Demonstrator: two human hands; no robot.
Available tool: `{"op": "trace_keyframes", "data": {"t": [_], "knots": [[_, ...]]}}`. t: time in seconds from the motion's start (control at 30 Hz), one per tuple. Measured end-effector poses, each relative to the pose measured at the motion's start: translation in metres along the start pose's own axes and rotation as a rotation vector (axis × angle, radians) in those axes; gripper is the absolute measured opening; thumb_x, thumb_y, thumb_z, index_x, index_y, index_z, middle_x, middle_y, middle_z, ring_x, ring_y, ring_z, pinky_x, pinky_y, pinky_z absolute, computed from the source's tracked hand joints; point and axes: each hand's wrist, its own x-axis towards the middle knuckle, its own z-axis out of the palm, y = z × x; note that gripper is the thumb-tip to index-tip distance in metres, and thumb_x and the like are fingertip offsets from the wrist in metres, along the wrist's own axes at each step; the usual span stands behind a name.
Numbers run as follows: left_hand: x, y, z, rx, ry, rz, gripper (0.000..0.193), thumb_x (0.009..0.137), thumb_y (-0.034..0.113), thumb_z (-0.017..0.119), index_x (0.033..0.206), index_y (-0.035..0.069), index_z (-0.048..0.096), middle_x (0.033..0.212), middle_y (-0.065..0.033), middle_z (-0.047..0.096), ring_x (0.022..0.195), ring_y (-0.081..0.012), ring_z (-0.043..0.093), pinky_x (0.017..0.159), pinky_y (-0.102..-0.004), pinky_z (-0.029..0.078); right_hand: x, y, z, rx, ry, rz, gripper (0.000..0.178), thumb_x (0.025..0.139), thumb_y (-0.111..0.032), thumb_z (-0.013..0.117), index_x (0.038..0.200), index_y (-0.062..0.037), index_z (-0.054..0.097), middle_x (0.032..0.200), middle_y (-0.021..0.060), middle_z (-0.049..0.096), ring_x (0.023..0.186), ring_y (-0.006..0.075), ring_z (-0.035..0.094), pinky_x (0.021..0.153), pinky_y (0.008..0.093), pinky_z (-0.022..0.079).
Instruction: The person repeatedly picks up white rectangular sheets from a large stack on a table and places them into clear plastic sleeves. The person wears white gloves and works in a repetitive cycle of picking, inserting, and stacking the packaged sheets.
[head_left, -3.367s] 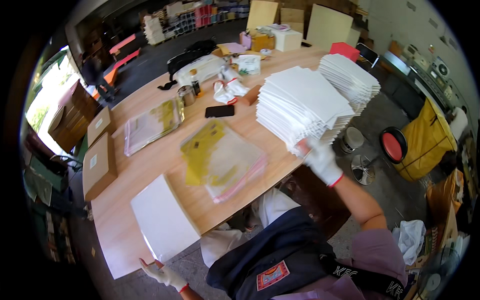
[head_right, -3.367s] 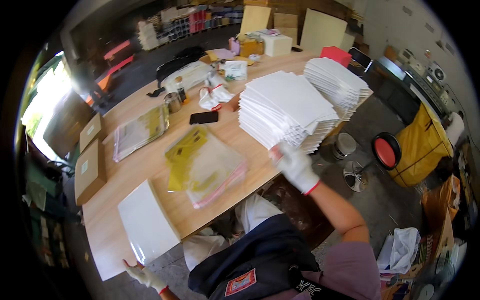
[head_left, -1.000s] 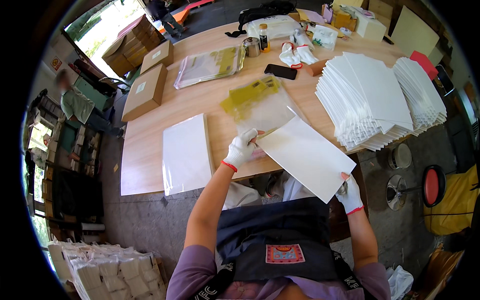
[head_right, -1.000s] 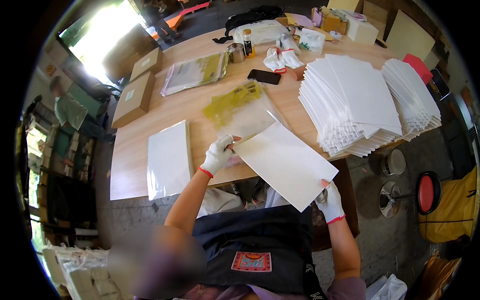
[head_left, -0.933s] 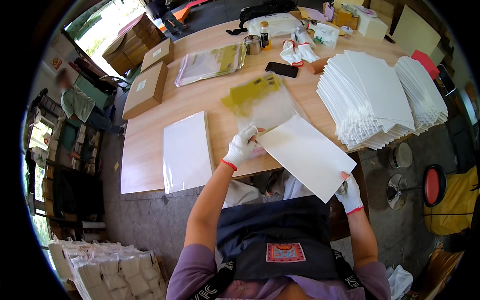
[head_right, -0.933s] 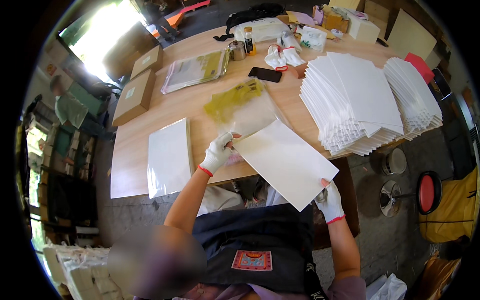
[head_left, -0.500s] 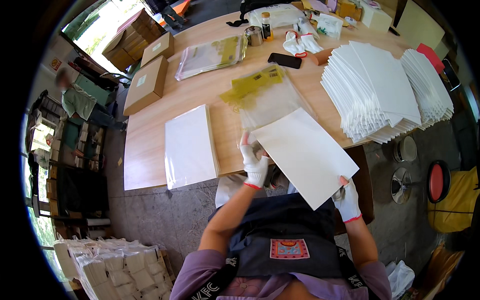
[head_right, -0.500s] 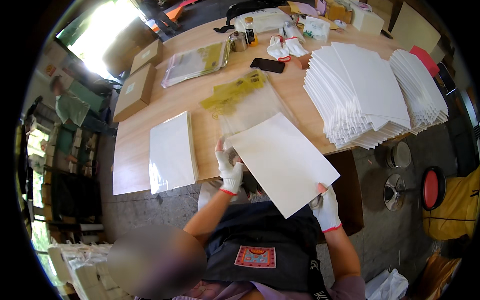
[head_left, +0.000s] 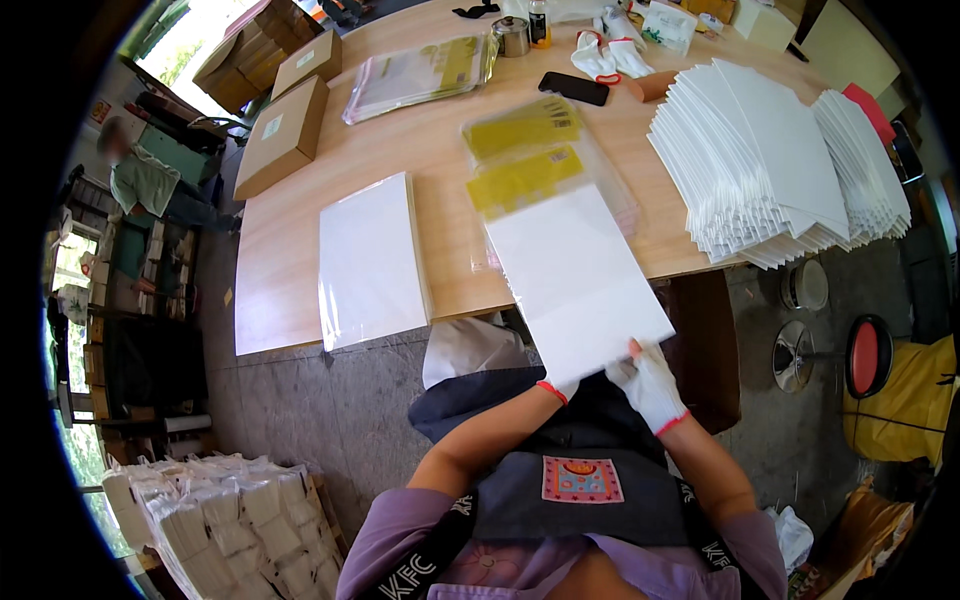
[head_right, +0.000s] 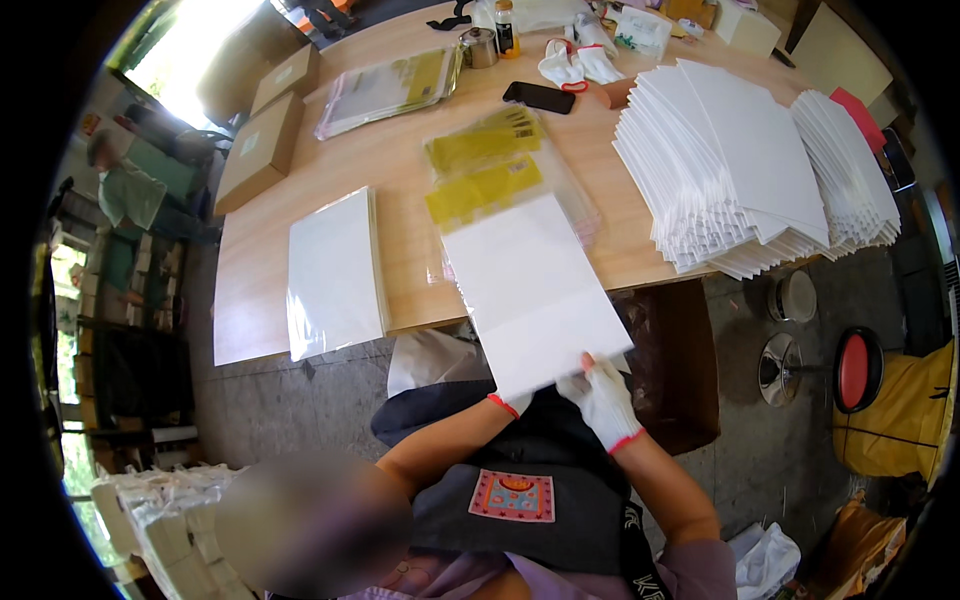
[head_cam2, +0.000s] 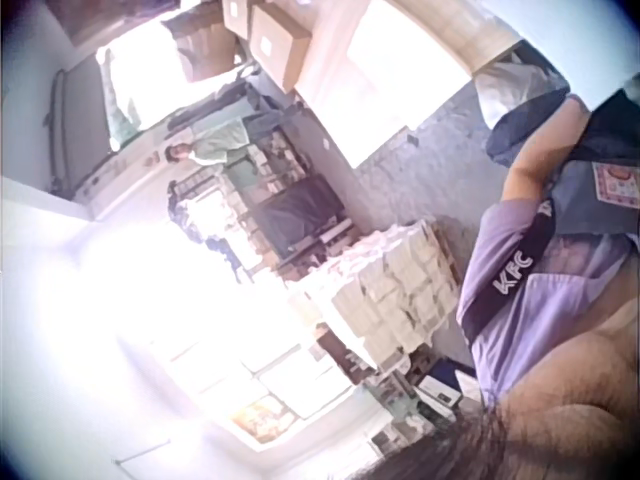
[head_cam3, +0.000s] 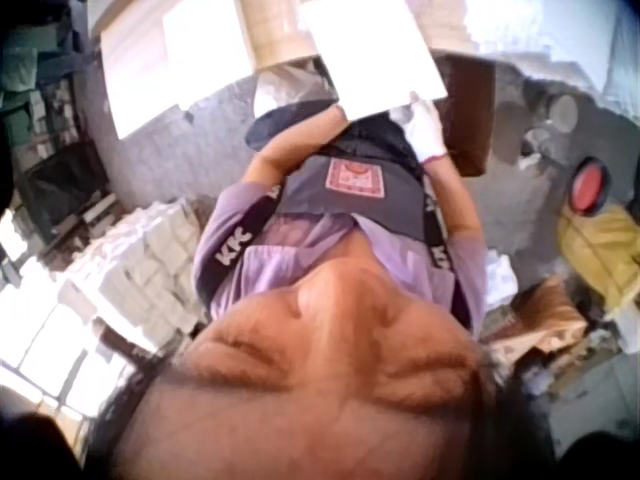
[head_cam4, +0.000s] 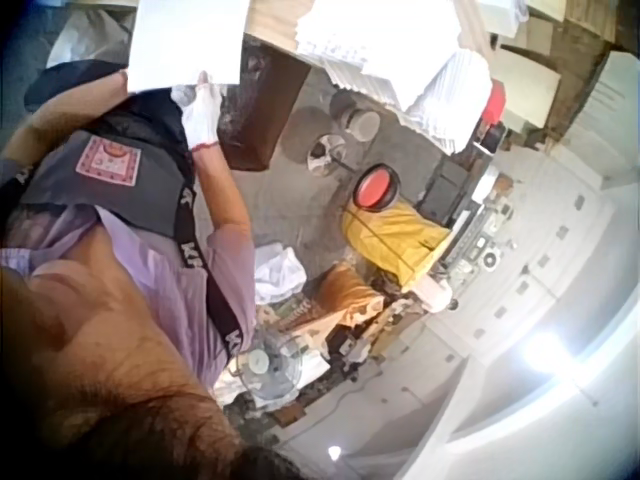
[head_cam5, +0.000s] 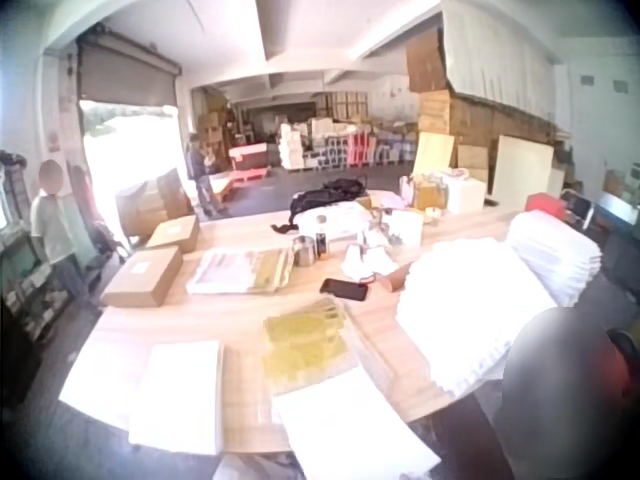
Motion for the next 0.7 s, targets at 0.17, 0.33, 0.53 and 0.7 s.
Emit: {"op": "trace_keyframes", "data": {"t": [0.17, 0.33, 0.53, 0.7], "knots": [[0.005, 0.044, -0.004, -0.627, 0.295, -0.438, 0.027, 0.093, 0.012, 0.045, 0.118, 0.001, 0.051, 0.106, -0.0079, 0.06, 0.094, -0.0208, 0.06, 0.079, -0.033, 0.051, 0.067, 0.02, 0.028, 0.471, -0.291, 0.036, 0.029, 0.093, -0.018, 0.051, 0.118, -0.0033, 0.048, 0.113, 0.0159, 0.056, 0.102, 0.0271, 0.059, 0.085, 0.0403, 0.053], [-0.001, 0.07, -0.059, -0.941, 0.06, -0.7, 0.022, 0.092, 0.022, 0.051, 0.103, 0.004, 0.057, 0.093, -0.0061, 0.06, 0.081, -0.0158, 0.058, 0.07, -0.0297, 0.05, 0.038, 0.002, 0.04, -0.352, -0.446, 0.108, 0.028, 0.093, -0.024, 0.052, 0.114, -0.0047, 0.055, 0.084, 0.0091, 0.065, 0.068, 0.0185, 0.065, 0.055, 0.0293, 0.052], [0.002, 0.125, -0.118, -0.134, 0.203, -0.49, 0.022, 0.089, 0.022, 0.059, 0.087, 0.0, 0.062, 0.075, 0.0008, 0.06, 0.067, -0.0055, 0.051, 0.062, -0.0205, 0.043, 0.047, 0.018, 0.086, -1.644, -0.498, -1.048, 0.017, 0.086, -0.027, 0.054, 0.088, -0.011, 0.055, 0.065, 0.0112, 0.063, 0.061, 0.0239, 0.064, 0.049, 0.0381, 0.047], [0.001, 0.125, -0.128, -0.104, 0.161, -0.536, 0.026, 0.088, 0.022, 0.059, 0.091, -0.003, 0.063, 0.077, -0.0023, 0.064, 0.066, -0.0065, 0.054, 0.059, -0.0203, 0.043, 0.06, 0.034, 0.102, -2.024, -0.46, -1.143, 0.017, 0.081, -0.027, 0.058, 0.086, -0.012, 0.05, 0.055, 0.0069, 0.06, 0.052, 0.0247, 0.062, 0.044, 0.0376, 0.047]]}}
